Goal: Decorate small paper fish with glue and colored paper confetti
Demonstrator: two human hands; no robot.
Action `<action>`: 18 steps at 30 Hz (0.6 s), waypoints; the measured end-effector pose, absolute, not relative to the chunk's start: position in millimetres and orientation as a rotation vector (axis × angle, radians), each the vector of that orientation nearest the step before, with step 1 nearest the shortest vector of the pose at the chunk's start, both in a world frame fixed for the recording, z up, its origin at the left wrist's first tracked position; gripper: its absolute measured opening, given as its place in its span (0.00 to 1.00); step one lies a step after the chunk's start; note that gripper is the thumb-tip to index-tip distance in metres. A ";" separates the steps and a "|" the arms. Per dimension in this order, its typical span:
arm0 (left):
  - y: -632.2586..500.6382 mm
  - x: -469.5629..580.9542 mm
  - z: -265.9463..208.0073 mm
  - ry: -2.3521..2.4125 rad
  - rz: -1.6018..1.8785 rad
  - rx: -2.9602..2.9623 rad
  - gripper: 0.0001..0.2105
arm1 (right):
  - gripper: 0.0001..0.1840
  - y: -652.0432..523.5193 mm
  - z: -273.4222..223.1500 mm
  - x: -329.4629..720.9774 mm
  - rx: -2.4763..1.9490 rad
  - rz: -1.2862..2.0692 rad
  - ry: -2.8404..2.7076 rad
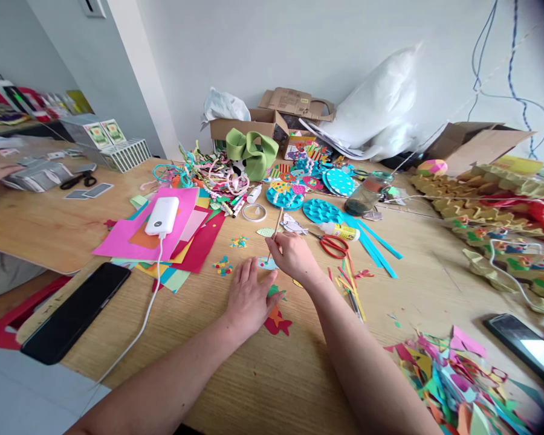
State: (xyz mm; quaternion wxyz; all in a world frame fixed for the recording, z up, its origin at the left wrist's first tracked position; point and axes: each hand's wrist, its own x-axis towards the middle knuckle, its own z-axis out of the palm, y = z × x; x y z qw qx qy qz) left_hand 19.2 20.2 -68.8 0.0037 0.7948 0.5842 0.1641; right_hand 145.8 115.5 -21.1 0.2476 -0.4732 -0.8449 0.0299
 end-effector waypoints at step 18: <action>20.2 18.9 -69.0 1.830 0.515 2.489 0.21 | 0.18 114.7 -16.6 144.8 -1.333 0.089 -2.362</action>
